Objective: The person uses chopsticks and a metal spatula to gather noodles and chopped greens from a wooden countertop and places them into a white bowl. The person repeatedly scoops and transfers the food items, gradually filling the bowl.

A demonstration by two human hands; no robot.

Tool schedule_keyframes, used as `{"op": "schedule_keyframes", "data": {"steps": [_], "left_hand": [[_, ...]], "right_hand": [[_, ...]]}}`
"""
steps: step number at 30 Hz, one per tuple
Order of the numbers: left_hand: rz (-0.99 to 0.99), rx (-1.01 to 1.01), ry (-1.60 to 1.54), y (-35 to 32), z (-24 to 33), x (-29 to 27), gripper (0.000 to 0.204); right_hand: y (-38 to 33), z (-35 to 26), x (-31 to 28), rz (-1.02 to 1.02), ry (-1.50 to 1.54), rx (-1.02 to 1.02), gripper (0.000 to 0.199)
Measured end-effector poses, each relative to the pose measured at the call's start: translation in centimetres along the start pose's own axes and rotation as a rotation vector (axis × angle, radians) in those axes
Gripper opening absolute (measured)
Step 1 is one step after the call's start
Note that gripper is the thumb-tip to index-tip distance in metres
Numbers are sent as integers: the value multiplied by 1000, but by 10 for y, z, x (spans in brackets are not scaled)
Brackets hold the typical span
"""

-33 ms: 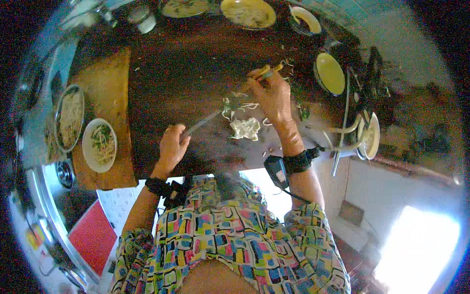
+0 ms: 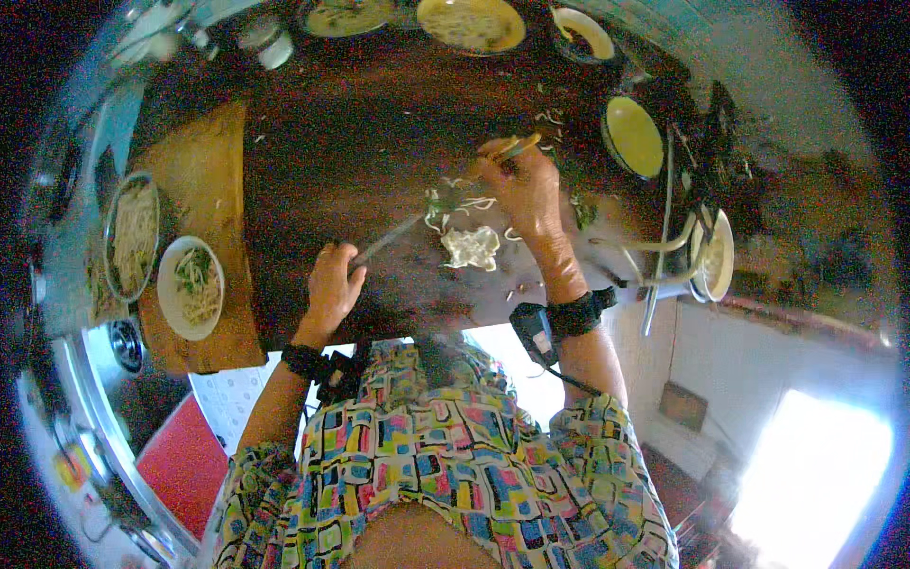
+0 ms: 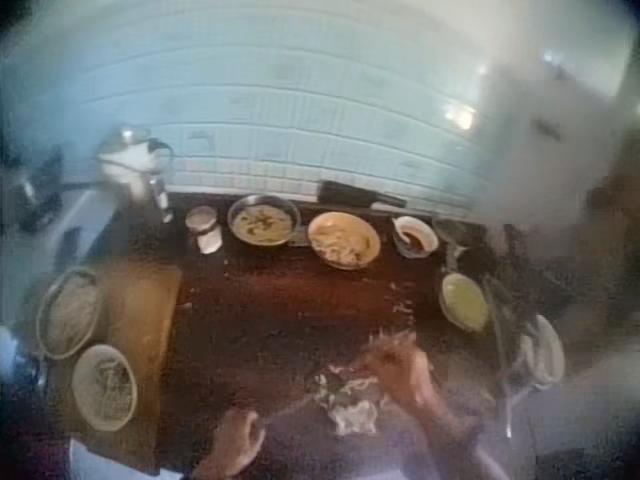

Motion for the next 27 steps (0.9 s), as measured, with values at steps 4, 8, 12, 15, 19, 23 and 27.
{"op": "schedule_keyframes", "data": {"steps": [4,8,12,15,19,23,27], "left_hand": [[20,54,204,-1,-5,2,29],[-117,93,-56,4,-14,0,24],[-247,16,-439,-4,-14,-22,19],[-246,-26,-456,-5,-9,-49,16],[-148,14,-352,-17,-1,-79,18],[-243,-9,-294,-44,-7,-94,12],[-366,-15,-249,-65,2,-84,12]], "right_hand": [[-25,20,8,8,23,121,14],[-35,21,3,-36,24,140,15],[-51,27,-8,-3,176,283,17],[-69,32,-15,7,262,315,18],[-88,46,-27,32,284,289,19],[-106,67,-24,22,368,325,20],[-115,85,-27,78,411,391,20]]}}
Point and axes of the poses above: each hand's wrist, its own y-axis towards the middle knuckle, its own x-axis out of the palm, z = x × y, the point moved 10 cm from there along y, towards the middle knuckle, and after that the axes turned 10 degrees about -z, right-handed, at the moved point
